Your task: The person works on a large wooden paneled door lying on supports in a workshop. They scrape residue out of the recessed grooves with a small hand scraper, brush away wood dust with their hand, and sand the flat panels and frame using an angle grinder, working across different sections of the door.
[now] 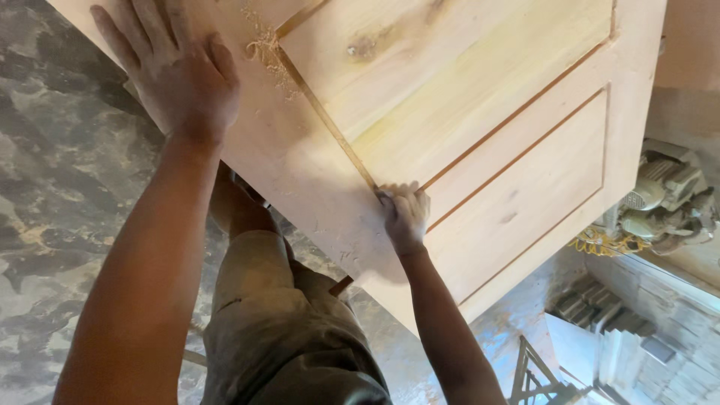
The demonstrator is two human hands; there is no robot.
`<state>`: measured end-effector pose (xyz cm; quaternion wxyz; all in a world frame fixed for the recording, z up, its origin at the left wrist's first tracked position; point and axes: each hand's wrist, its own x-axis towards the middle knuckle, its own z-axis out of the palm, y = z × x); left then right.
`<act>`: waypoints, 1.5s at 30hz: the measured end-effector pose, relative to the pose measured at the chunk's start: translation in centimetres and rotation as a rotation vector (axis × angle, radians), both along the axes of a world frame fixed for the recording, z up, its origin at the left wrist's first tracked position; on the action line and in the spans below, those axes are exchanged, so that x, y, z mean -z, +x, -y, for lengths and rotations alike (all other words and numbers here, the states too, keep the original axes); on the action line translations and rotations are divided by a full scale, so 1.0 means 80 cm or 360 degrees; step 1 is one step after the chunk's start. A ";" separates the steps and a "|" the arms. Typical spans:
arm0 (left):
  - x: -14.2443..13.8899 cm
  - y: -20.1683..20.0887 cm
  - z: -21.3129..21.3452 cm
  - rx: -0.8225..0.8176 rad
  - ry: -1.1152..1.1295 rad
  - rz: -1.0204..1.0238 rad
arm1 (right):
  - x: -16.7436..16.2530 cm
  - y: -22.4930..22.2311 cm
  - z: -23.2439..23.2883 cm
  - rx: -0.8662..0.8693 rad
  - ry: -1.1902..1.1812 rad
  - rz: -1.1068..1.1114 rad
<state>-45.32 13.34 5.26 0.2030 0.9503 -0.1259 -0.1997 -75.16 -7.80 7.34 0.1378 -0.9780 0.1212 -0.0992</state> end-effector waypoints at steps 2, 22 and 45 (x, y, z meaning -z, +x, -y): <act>-0.003 -0.003 0.001 -0.0073 -0.0042 -0.0020 | 0.021 0.003 0.004 -0.0135 -0.0073 0.0155; -0.011 -0.013 0.007 0.0011 0.0214 -0.0138 | 0.032 0.026 -0.004 -0.0281 0.0177 0.0104; 0.026 -0.012 -0.003 0.0138 0.0345 0.0290 | 0.056 0.092 -0.066 0.0168 0.0384 0.0304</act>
